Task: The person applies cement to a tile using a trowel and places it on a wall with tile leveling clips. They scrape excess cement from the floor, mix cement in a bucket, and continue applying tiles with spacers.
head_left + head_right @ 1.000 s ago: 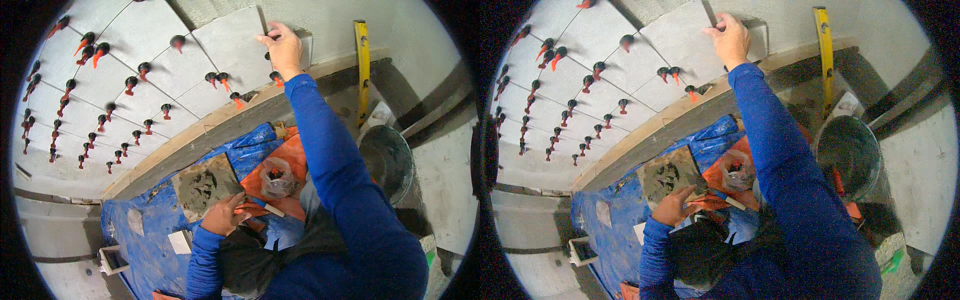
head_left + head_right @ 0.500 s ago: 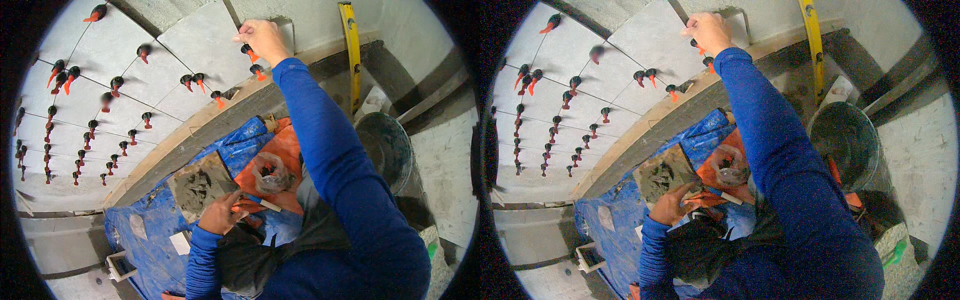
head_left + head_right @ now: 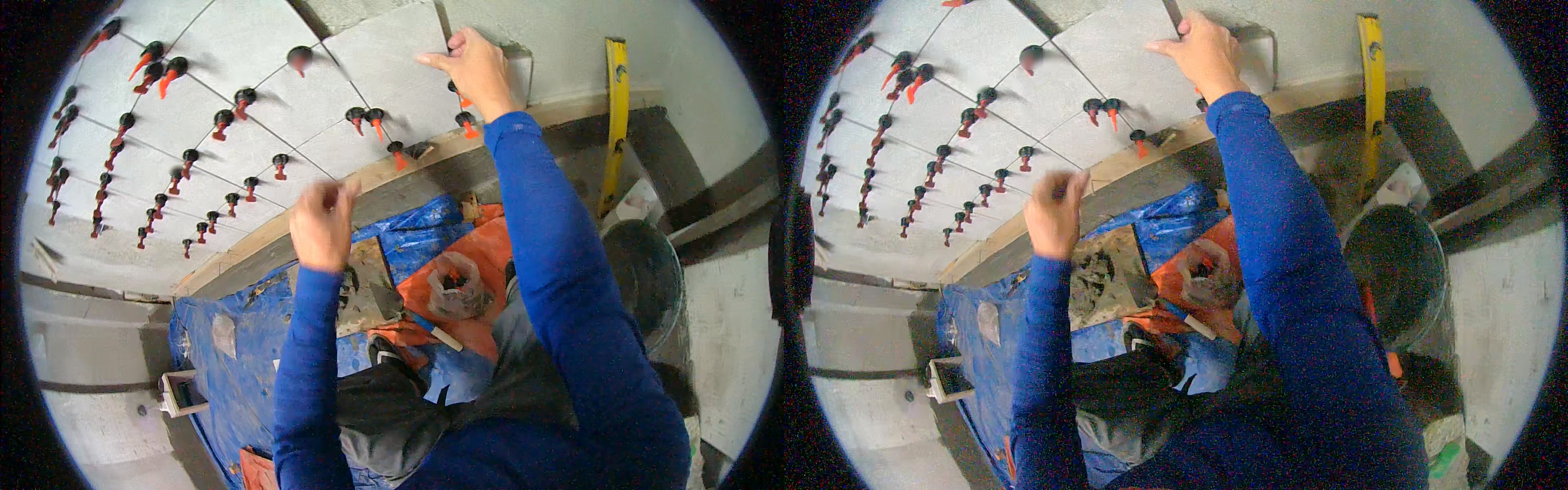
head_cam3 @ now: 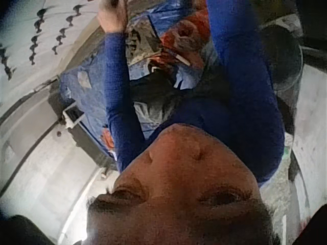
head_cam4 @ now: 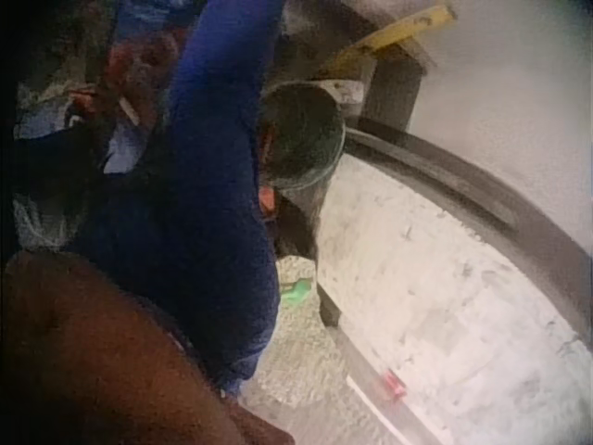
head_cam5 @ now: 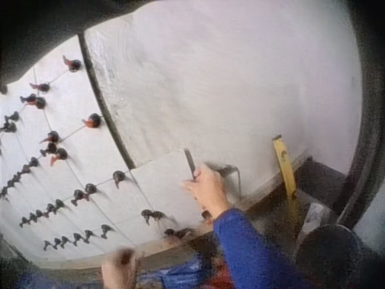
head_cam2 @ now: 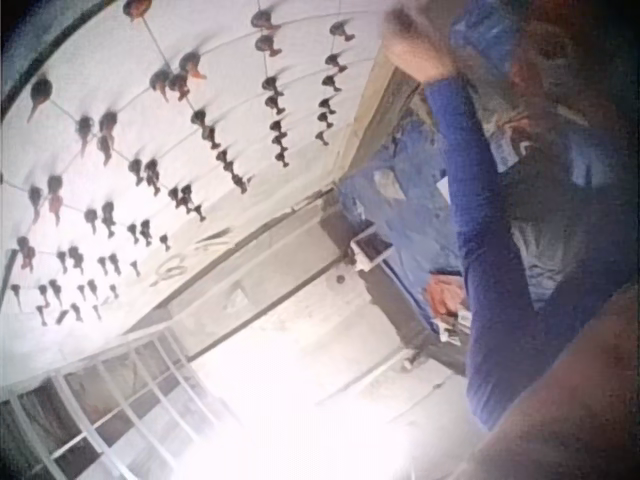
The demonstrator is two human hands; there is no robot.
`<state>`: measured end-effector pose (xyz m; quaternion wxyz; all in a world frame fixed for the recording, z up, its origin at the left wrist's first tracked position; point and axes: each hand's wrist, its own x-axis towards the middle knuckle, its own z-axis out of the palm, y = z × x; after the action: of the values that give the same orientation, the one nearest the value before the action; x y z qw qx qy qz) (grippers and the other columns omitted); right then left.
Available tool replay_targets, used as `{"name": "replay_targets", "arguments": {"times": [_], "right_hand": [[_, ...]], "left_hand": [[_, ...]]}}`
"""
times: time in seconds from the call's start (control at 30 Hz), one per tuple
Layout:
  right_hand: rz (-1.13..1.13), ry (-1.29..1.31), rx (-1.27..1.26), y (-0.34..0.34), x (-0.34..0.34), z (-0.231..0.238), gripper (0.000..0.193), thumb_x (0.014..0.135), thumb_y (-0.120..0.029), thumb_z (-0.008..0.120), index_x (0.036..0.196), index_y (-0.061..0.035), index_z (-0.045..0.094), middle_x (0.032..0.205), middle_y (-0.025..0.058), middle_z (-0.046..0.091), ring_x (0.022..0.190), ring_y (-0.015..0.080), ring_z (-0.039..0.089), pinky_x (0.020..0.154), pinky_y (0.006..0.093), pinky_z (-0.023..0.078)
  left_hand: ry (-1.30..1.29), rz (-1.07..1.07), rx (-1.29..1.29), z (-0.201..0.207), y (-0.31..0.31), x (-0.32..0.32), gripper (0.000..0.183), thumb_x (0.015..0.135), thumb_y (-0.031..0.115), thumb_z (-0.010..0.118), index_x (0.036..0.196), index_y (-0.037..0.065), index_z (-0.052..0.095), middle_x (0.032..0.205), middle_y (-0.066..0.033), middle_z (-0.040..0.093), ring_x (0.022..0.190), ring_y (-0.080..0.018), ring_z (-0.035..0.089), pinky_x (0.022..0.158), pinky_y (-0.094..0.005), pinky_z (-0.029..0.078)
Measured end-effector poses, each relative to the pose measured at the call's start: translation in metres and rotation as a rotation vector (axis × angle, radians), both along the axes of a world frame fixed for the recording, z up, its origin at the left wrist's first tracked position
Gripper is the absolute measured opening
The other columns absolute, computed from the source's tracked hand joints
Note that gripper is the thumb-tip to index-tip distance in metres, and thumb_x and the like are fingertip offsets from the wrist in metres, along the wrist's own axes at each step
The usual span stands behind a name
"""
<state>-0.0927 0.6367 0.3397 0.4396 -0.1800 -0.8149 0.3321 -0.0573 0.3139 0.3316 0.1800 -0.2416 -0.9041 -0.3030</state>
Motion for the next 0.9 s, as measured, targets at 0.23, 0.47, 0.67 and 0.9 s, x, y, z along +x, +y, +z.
{"name": "replay_targets", "arguments": {"times": [0.23, 0.47, 0.67, 0.9], "right_hand": [[-0.046, 0.011, -0.034, -0.006, -0.006, -0.002, 0.054, 0.069, -0.051, 0.087, 0.091, -0.0071, 0.065, 0.086, 0.0148, 0.073, 0.082, 0.0368, 0.071, 0.073, 0.0482, 0.054], [-0.003, 0.116, -0.023, -0.005, -0.006, 0.007, 0.053, 0.071, -0.048, 0.087, 0.094, -0.0052, 0.067, 0.087, 0.0137, 0.073, 0.082, 0.0357, 0.07, 0.072, 0.0472, 0.054], [0.022, 0.178, 0.062, 0.001, -0.009, 0.015, 0.044, 0.074, -0.043, 0.086, 0.093, -0.008, 0.067, 0.085, 0.013, 0.072, 0.077, 0.0357, 0.069, 0.068, 0.0476, 0.052], [0.022, 0.176, 0.128, 0.006, -0.013, 0.018, 0.04, 0.075, -0.036, 0.088, 0.086, -0.005, 0.064, 0.073, 0.0084, 0.065, 0.066, 0.0252, 0.06, 0.062, 0.0405, 0.049]], "left_hand": [[0.146, 0.342, -0.042, 0.026, 0.1, -0.078, 0.048, 0.07, 0.053, 0.085, 0.078, 0.009, 0.069, 0.084, -0.0119, 0.071, 0.087, -0.0316, 0.067, 0.077, -0.044, 0.05], [0.143, 0.419, -0.075, 0.026, 0.114, -0.088, 0.046, 0.068, 0.051, 0.086, 0.079, 0.01, 0.07, 0.087, -0.0085, 0.073, 0.091, -0.0274, 0.067, 0.083, -0.042, 0.044], [0.182, 0.415, -0.054, 0.02, 0.113, -0.093, 0.05, 0.066, 0.057, 0.086, 0.079, 0.01, 0.071, 0.086, -0.0092, 0.074, 0.087, -0.0287, 0.069, 0.081, -0.0428, 0.045], [0.203, 0.411, -0.063, 0.016, 0.114, -0.095, 0.05, 0.066, 0.056, 0.086, 0.076, 0.011, 0.069, 0.082, -0.007, 0.073, 0.085, -0.0273, 0.067, 0.081, -0.0407, 0.041]]}}
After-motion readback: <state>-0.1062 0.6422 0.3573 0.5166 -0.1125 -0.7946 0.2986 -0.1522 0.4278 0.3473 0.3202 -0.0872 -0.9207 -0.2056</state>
